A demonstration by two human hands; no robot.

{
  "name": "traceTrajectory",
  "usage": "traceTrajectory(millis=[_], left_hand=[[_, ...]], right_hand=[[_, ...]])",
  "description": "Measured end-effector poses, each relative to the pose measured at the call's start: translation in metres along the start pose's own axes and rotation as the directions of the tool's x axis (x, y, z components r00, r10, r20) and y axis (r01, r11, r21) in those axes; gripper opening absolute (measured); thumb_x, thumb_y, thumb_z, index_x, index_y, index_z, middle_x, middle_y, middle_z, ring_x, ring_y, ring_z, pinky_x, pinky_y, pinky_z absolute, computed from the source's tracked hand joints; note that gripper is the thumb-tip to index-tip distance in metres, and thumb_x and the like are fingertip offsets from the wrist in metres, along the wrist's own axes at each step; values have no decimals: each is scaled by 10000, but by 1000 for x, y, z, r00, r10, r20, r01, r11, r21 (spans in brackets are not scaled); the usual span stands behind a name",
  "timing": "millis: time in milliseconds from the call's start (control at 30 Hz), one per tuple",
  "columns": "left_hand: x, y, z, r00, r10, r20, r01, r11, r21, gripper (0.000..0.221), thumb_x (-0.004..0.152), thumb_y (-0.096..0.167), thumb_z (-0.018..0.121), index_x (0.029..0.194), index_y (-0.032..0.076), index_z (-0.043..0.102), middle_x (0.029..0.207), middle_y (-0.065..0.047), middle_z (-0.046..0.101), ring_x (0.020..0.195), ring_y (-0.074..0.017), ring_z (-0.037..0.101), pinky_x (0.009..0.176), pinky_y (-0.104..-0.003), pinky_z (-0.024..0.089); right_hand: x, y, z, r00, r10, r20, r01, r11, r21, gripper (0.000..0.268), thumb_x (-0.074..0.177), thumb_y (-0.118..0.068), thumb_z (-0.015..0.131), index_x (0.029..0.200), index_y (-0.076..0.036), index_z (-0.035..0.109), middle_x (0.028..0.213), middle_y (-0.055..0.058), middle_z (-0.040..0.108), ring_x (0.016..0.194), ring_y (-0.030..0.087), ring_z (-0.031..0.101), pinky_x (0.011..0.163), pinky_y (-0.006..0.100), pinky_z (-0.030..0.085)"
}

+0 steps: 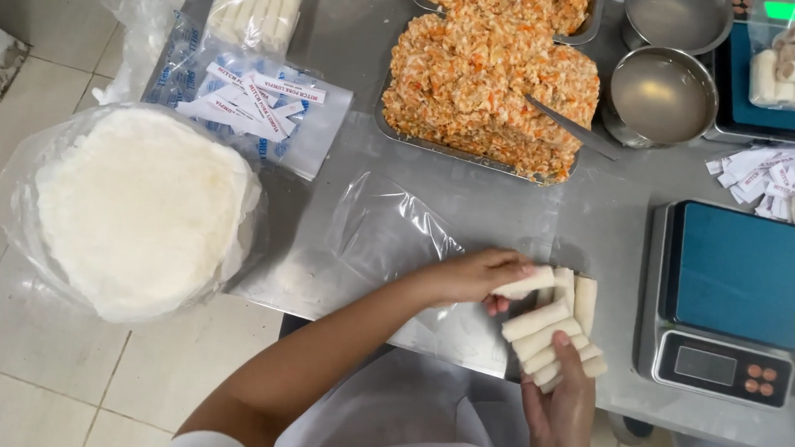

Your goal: Manually bagging pre-rolled spring rolls into plastic pouches at a production table.

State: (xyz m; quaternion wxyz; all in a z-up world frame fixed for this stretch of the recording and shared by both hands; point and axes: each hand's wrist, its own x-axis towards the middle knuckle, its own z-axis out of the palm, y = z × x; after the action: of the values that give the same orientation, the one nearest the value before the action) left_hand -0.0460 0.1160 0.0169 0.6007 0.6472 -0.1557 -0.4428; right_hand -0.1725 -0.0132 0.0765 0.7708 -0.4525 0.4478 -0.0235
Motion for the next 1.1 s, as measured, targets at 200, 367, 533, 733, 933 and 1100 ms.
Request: traceTrajectory(millis=[200, 367, 533, 733, 933, 1100], left_hand=[[-32, -27, 11, 991, 111, -74, -124, 559, -820, 396, 1049, 333, 618, 1265, 4, 666, 970, -58, 611, 758, -135, 570, 628, -235, 460], [-93, 13, 11, 932, 200, -301, -287, 915, -282, 512, 1046, 483, 451, 1400, 139, 588, 995, -11, 580, 839, -98, 527, 738, -238, 441], [-139, 40, 24, 848, 329, -415, -314, 944, 106, 635, 1036, 549, 301, 1527, 169, 437, 1289, -120, 541, 1205, -259, 570, 1051, -356, 416], [-162, 63, 37, 740, 498, -452, -449, 866, 219, 476, 933, 264, 572, 1381, 145, 463, 1197, -50, 502, 1124, -225, 536, 1056, -324, 405], [-139, 51, 52, 561, 349, -751, -710, 670, -219, 991, 674, 306, 831, 1526, 61, 389, 1387, -92, 614, 1264, -155, 587, 1125, -326, 455], [-120, 41, 60, 383, 235, -893, -862, 439, -254, 1018, 683, 324, 924, 1510, 38, 404, 1141, -27, 585, 1025, -90, 581, 948, -233, 503]], right_hand=[[-18, -11, 15, 998, -29, 55, 28, 1000, 11, 642, 882, -211, 616, 1507, -104, 518, 1309, 46, 661, 1163, 156, 634, 951, 276, 517], [-41, -16, 45, 970, -46, 240, 51, 999, -13, 743, 809, -43, 525, 1545, -22, 428, 1325, 251, 594, 1215, 400, 594, 1045, 513, 473], [-29, 11, 43, 946, -83, 313, 92, 996, -14, 638, 815, 14, 556, 1450, 11, 489, 1348, 222, 607, 1243, 348, 595, 1064, 439, 467], [-12, 17, 33, 755, -352, 553, 370, 925, 84, 603, 751, 24, 673, 1298, -31, 425, 1207, 227, 597, 1111, 321, 645, 944, 433, 557], [9, -2, 56, 262, -515, 816, 674, 703, 228, 927, 784, -667, 747, 1454, -113, 426, 1501, 257, 483, 1382, 372, 517, 1199, 575, 488], [-23, 47, 45, 205, -900, 384, 979, 186, -86, 515, 993, -261, 687, 1395, -19, 476, 1341, 201, 515, 1246, 321, 602, 1116, 386, 519]])
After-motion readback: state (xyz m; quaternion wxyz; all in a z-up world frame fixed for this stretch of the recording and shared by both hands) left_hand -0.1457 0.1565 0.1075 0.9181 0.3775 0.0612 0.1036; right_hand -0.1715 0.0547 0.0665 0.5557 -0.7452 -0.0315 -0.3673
